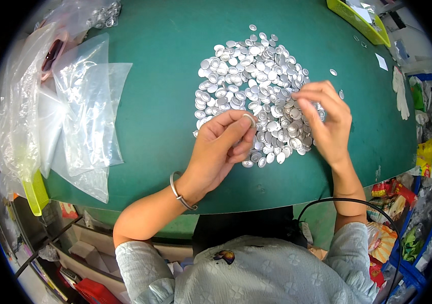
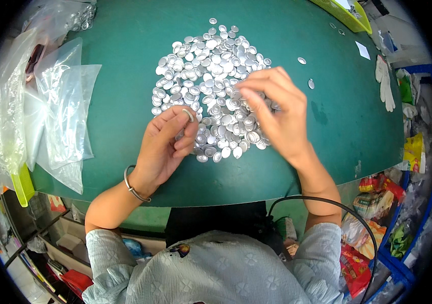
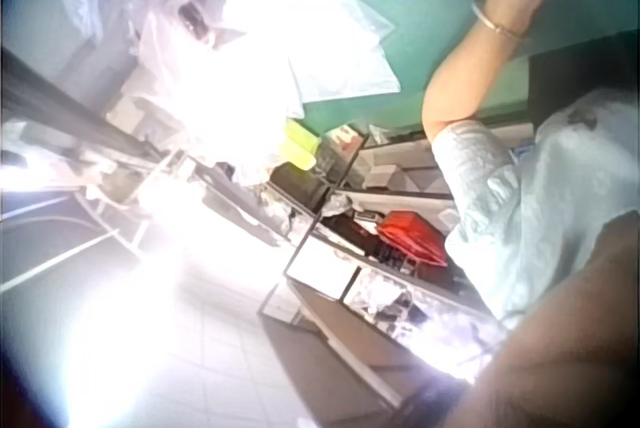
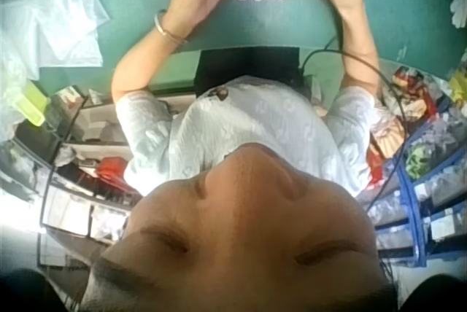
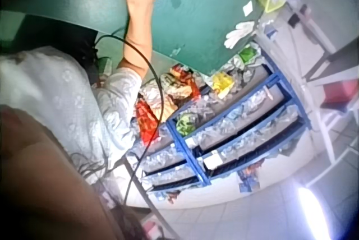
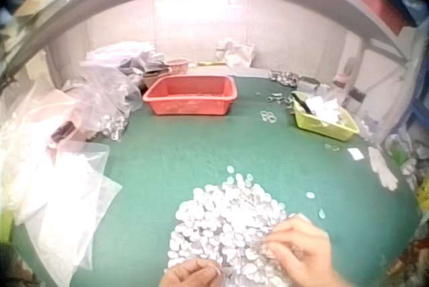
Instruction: The person sits at a green table and repeatedly picks up small silver metal discs and rings from a large pile. They insert the rings into the discs by hand, creating small assembled units. The person holds a growing stack of these assembled units in their left hand while continuing to process the pile with their right hand.
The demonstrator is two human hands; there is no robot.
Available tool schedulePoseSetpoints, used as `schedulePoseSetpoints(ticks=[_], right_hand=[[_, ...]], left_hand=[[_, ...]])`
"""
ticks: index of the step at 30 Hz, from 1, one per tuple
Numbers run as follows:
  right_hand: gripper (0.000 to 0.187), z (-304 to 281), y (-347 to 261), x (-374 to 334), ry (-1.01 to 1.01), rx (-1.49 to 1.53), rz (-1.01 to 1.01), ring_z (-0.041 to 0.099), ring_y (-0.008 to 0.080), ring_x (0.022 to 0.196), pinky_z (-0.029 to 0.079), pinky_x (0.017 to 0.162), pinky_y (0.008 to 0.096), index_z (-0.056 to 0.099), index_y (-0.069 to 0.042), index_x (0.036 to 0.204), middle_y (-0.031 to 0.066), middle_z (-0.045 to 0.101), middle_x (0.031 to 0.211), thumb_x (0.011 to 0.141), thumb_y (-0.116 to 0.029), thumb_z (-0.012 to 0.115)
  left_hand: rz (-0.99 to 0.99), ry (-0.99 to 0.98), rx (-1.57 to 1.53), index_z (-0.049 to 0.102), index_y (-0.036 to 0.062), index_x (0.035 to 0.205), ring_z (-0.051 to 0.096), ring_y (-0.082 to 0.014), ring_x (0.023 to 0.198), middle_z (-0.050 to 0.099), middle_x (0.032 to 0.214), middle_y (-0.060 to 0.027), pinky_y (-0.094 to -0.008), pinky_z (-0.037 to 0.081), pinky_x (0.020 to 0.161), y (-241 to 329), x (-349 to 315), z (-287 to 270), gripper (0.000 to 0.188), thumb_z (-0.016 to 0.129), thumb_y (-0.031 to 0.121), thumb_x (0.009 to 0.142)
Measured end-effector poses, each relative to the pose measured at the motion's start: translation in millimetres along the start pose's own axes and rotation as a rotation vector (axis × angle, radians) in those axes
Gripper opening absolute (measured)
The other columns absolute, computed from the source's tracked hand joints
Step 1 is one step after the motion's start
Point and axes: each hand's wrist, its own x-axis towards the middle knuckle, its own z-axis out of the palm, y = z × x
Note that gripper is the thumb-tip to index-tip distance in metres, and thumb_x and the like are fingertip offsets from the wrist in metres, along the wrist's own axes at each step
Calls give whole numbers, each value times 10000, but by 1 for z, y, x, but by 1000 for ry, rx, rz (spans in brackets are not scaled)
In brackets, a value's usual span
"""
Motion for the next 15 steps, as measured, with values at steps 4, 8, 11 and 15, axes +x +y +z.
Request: schedulePoseSetpoints(ticks=[4,8,11,15], right_hand=[[77,-6,14,1,-133,-71,84,531,214,713,419,639,301,629,2,757,79,589,745,706,-50,654],[164,-5,13,-3,-343,-168,78,492,235,766,366,715,324,602,-27,771,60,542,754,680,-128,693],[216,7,9,-10,-332,-353,18,465,219,810,322,706,322,596,-55,827,40,513,785,666,-154,701],[155,15,3,-12,-316,-380,-32,476,217,791,323,708,330,599,-51,785,45,525,763,666,-108,681]], left_hand=[[-14,-13,11,524,20,830,330,-55,503,490,683,-24,-186,251,427,1,-2,3,124,488,130,876],[10,19,29,448,40,712,342,-78,511,510,724,-83,-200,266,431,6,-4,3,144,456,113,837],[53,-52,25,394,41,676,344,-93,517,496,735,-123,-206,276,429,6,-5,1,136,413,103,795],[32,-54,61,367,33,676,327,-102,510,458,712,-140,-206,279,419,8,-4,4,121,376,116,764]])
